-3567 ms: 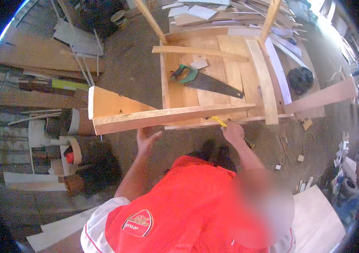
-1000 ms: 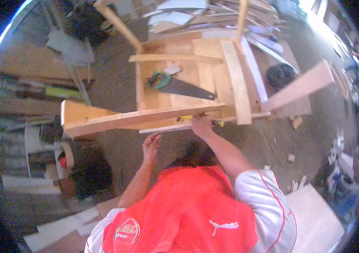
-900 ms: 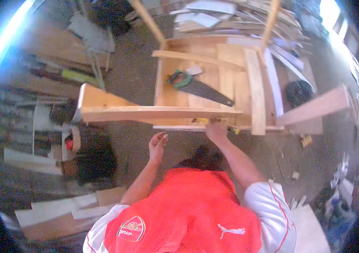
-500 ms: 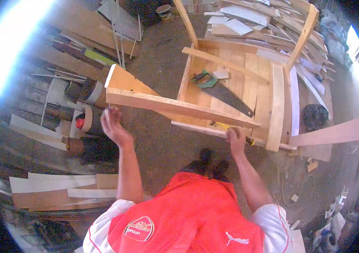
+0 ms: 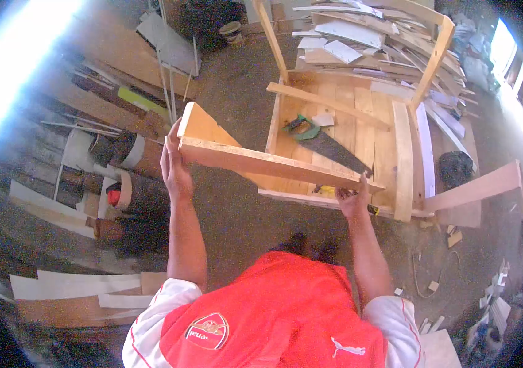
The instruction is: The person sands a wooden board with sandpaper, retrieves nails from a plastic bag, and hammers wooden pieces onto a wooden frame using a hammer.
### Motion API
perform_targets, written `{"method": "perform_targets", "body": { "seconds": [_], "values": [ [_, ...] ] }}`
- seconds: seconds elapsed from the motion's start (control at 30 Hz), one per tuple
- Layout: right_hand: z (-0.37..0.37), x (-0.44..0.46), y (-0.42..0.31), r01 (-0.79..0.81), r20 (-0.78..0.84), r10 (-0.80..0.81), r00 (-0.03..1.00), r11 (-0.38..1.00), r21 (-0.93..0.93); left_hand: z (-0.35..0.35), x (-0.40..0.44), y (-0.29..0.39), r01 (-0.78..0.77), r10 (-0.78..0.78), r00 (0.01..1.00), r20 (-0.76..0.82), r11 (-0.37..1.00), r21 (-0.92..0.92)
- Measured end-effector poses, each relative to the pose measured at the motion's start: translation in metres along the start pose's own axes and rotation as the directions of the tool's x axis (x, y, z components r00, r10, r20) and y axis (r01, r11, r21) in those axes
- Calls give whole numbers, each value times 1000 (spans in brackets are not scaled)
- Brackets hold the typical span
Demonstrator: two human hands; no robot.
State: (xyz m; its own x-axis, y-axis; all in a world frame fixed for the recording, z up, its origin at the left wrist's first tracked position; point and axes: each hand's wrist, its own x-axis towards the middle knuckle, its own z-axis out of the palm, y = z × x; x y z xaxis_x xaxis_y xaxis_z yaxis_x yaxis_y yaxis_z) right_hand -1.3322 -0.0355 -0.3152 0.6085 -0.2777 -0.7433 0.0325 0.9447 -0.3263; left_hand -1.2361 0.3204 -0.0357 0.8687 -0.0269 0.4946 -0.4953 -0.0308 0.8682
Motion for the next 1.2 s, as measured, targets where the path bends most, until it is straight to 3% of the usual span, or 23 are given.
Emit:
{"method": "perform_targets", "body": {
  "seconds": [0.23,0.33,0.37,0.47,0.53,0.57,0.6,0.7,0.8,0.87,0.93,1.03,1.2],
  "values": [
    [-7,-8,-32,153,106,-150,983,988,-20,-5,-4,-9,109,-106,994,26,987,-118],
    [4,-42,-55,208,77,-210,975,978,26,-7,-10,-22,116,-120,993,-19,982,-150],
    [24,-68,-60,256,29,-256,966,967,16,-10,-14,-30,212,-247,957,-149,953,-217],
    [25,-82,-75,370,-4,-370,929,928,33,-13,-16,-45,158,-195,965,-173,966,-204],
    [21,-92,-89,433,-44,-432,901,901,11,-8,-17,-39,149,-172,981,-90,965,-216],
    [18,-95,-96,438,20,-439,898,898,39,-6,-17,-39,178,-210,969,-132,959,-221],
    [21,-104,-101,471,-17,-471,882,881,44,-3,-18,-38,206,-248,954,-172,952,-226],
    [26,-125,-111,565,-64,-562,825,823,60,-7,-19,-60,130,-188,958,-218,959,-253],
    [31,-145,-121,606,-95,-599,795,792,77,-6,-20,-63,65,-127,958,-258,970,-236],
    [22,-141,-125,622,-46,-620,783,783,31,-16,-16,-66,187,-240,947,-213,953,-240],
    [30,-152,-124,628,-78,-623,778,776,54,-4,-15,-53,156,-185,924,-334,981,-113],
    [32,-159,-124,644,-66,-641,765,759,95,7,-15,-32,145,-202,914,-353,972,-183],
    [37,-175,-122,687,-74,-683,727,720,100,-10,-11,-49,123,-158,953,-258,982,-145]
  ]
}}
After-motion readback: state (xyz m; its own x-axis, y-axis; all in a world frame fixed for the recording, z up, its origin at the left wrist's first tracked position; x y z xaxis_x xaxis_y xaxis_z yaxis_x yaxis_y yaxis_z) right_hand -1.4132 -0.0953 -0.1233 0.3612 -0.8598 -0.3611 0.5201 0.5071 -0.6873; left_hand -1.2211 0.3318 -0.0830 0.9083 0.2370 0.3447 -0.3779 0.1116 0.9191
